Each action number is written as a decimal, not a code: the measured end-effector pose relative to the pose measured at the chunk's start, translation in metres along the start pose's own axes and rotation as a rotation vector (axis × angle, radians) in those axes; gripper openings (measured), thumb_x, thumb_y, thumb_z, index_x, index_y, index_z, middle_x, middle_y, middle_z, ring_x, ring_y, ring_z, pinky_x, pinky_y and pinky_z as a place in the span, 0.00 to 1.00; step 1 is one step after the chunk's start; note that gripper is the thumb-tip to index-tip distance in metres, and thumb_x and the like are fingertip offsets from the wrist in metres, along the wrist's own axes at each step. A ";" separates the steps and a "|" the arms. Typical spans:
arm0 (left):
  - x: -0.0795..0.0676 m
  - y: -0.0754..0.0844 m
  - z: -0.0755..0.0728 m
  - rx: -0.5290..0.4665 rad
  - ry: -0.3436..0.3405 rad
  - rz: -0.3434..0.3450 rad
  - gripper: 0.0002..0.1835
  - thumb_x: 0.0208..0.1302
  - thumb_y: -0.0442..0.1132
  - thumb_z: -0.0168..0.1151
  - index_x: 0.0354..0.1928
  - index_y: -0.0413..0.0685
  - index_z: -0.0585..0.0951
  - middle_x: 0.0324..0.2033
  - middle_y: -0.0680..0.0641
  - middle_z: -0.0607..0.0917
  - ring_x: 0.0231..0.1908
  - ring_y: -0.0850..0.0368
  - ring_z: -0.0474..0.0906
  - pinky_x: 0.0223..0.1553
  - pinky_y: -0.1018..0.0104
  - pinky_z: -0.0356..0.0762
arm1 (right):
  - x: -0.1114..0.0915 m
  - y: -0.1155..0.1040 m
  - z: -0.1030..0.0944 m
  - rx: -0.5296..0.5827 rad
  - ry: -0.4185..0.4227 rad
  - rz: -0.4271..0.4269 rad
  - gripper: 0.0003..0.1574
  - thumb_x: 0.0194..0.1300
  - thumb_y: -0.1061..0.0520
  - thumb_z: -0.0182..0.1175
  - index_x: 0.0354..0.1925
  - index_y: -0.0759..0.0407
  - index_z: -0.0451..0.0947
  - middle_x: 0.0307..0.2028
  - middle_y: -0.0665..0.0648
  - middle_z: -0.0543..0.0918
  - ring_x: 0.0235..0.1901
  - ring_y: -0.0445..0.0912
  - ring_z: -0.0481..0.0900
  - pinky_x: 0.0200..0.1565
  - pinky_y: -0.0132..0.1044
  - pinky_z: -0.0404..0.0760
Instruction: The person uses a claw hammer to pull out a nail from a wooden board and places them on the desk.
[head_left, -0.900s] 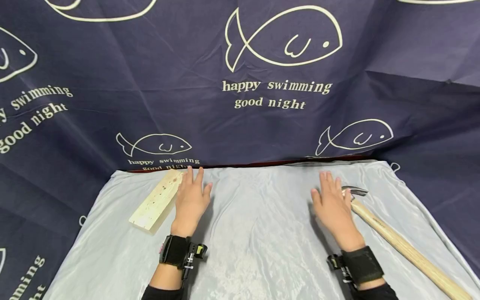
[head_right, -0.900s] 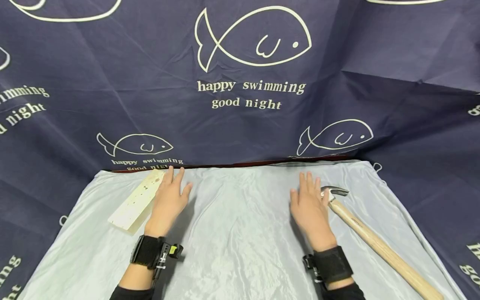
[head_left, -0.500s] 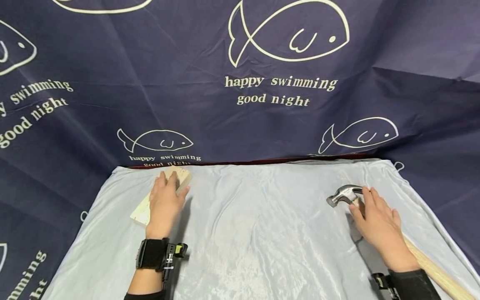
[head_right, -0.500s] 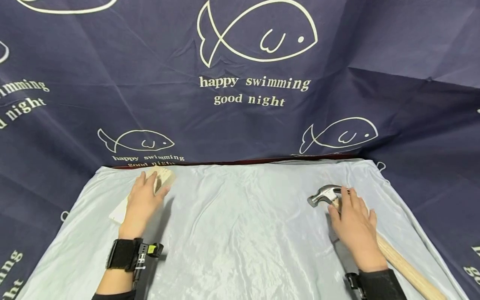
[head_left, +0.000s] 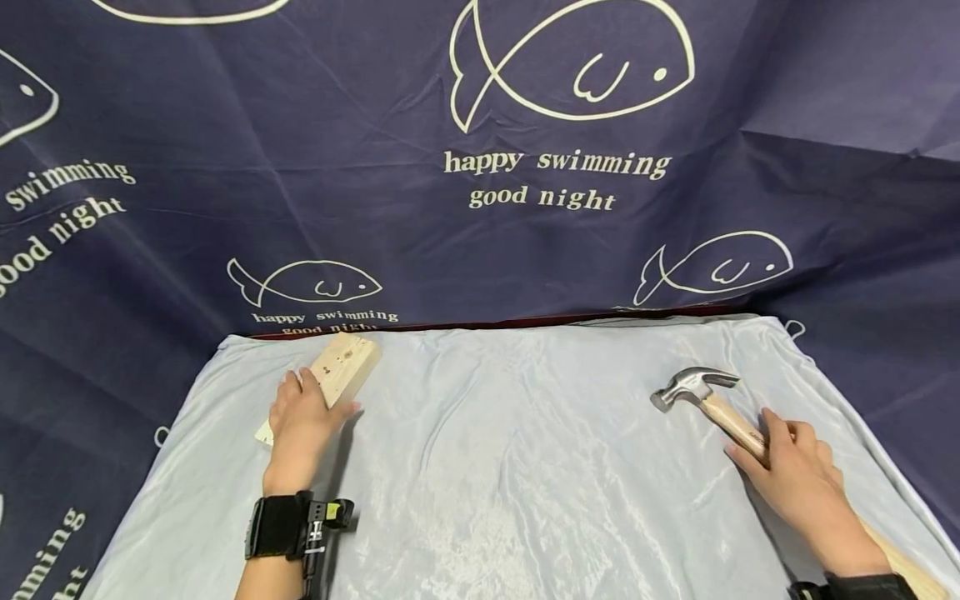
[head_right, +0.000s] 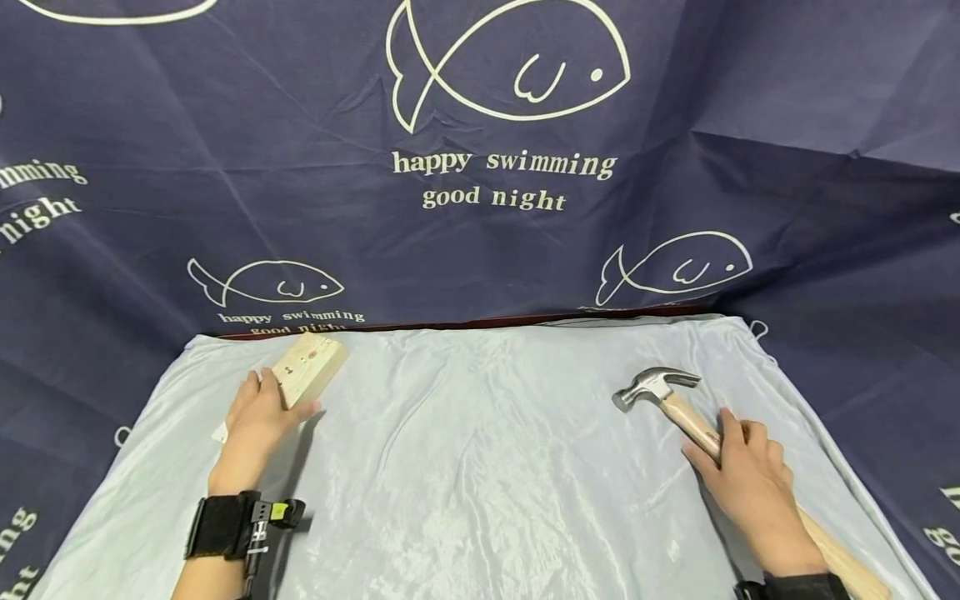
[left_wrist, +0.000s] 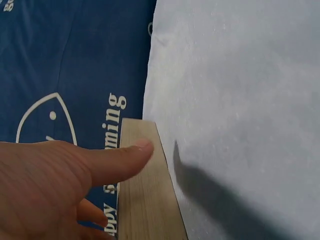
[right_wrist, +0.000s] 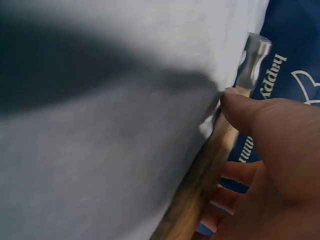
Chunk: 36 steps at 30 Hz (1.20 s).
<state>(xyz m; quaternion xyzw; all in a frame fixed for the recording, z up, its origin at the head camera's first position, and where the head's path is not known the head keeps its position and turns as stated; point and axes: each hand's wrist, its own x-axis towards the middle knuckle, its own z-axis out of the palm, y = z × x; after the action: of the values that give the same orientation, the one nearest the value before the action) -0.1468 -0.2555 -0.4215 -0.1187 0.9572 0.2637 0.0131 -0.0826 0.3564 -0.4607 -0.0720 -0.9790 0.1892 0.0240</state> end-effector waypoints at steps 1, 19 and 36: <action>-0.001 -0.002 0.000 0.000 -0.001 -0.007 0.58 0.65 0.49 0.69 0.76 0.20 0.42 0.75 0.17 0.41 0.76 0.21 0.38 0.71 0.25 0.35 | -0.001 0.003 0.000 -0.003 0.013 -0.008 0.49 0.76 0.38 0.56 0.73 0.72 0.53 0.59 0.82 0.59 0.52 0.81 0.60 0.43 0.70 0.61; -0.010 -0.016 -0.018 0.042 -0.124 -0.209 0.53 0.57 0.44 0.72 0.66 0.13 0.50 0.51 0.20 0.57 0.54 0.25 0.56 0.53 0.33 0.65 | -0.008 0.030 -0.016 -0.024 0.070 -0.084 0.30 0.62 0.44 0.73 0.45 0.66 0.75 0.31 0.65 0.75 0.32 0.63 0.74 0.29 0.48 0.66; -0.008 -0.017 -0.016 0.061 -0.065 -0.236 0.45 0.49 0.42 0.75 0.54 0.12 0.61 0.44 0.24 0.63 0.49 0.27 0.60 0.48 0.38 0.71 | -0.012 0.029 -0.015 0.002 0.036 -0.145 0.20 0.72 0.49 0.65 0.49 0.61 0.70 0.24 0.51 0.71 0.22 0.42 0.66 0.24 0.39 0.64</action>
<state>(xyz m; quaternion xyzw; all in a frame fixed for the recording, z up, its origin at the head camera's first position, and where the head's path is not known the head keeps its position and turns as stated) -0.1340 -0.2758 -0.4154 -0.2217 0.9432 0.2347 0.0787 -0.0658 0.3866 -0.4573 -0.0044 -0.9808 0.1867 0.0554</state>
